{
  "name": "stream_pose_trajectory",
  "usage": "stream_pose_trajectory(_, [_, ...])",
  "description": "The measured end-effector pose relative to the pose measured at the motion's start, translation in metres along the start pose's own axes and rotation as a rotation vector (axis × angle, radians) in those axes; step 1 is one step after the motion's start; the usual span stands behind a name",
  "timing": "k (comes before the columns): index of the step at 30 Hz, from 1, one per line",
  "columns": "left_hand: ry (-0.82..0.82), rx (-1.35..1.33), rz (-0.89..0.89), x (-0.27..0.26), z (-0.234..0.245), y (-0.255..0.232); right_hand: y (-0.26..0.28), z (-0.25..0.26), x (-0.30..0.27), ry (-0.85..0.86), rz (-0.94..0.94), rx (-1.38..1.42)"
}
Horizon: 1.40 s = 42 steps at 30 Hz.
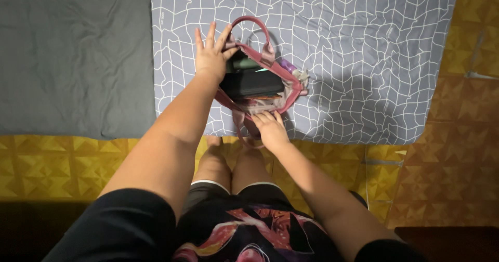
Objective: The person unzips a pink handbag on a bed and takes items out one at a time, carrying each to a nearby dresser. They place a wallet, a bottle of mouthwash, a hair dryer, a water bottle, a small pouch, and a phone case on the dresser, set some papers aside, and then zip the handbag closed.
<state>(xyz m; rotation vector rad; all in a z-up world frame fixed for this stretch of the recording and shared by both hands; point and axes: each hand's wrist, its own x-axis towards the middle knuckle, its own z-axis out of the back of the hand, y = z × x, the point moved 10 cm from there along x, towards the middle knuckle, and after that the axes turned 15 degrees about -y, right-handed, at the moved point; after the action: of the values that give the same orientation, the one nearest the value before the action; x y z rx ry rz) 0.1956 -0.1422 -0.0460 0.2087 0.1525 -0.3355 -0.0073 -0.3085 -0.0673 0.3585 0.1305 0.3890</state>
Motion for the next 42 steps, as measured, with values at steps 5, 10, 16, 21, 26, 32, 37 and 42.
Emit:
stream_pose_trajectory(5, [-0.002, 0.072, 0.022, 0.011, -0.001, 0.009, 0.002, -0.013, -0.003, 0.032, -0.010, -0.021])
stream_pose_trajectory(10, [-0.110, -0.120, 0.042, 0.002, -0.004, 0.006, -0.002, -0.015, 0.002, 0.088, 0.015, -0.042])
stream_pose_trajectory(16, [-0.250, -0.356, 0.003, -0.043, 0.000, -0.010, -0.019, -0.013, 0.019, 0.044, -0.005, 0.082])
stream_pose_trajectory(21, [-0.448, -0.796, -0.059, -0.102, 0.030, -0.045, -0.048, 0.016, 0.053, -0.293, -0.069, 0.247])
stream_pose_trajectory(26, [-0.458, -1.218, 0.147, -0.141, 0.043, -0.071, -0.064, -0.001, 0.089, -0.161, 0.067, 0.028])
stream_pose_trajectory(32, [-0.474, -1.291, 0.324, -0.155, 0.046, -0.055, -0.082, -0.031, 0.105, -0.047, 0.099, -0.165])
stream_pose_trajectory(37, [-0.415, -1.326, 0.593, -0.171, 0.015, -0.026, -0.071, -0.008, 0.103, -0.129, 0.137, -0.193])
stream_pose_trajectory(42, [-0.463, -1.626, 0.984, -0.187, -0.035, 0.000, -0.050, 0.049, 0.101, -0.248, 0.132, -0.076])
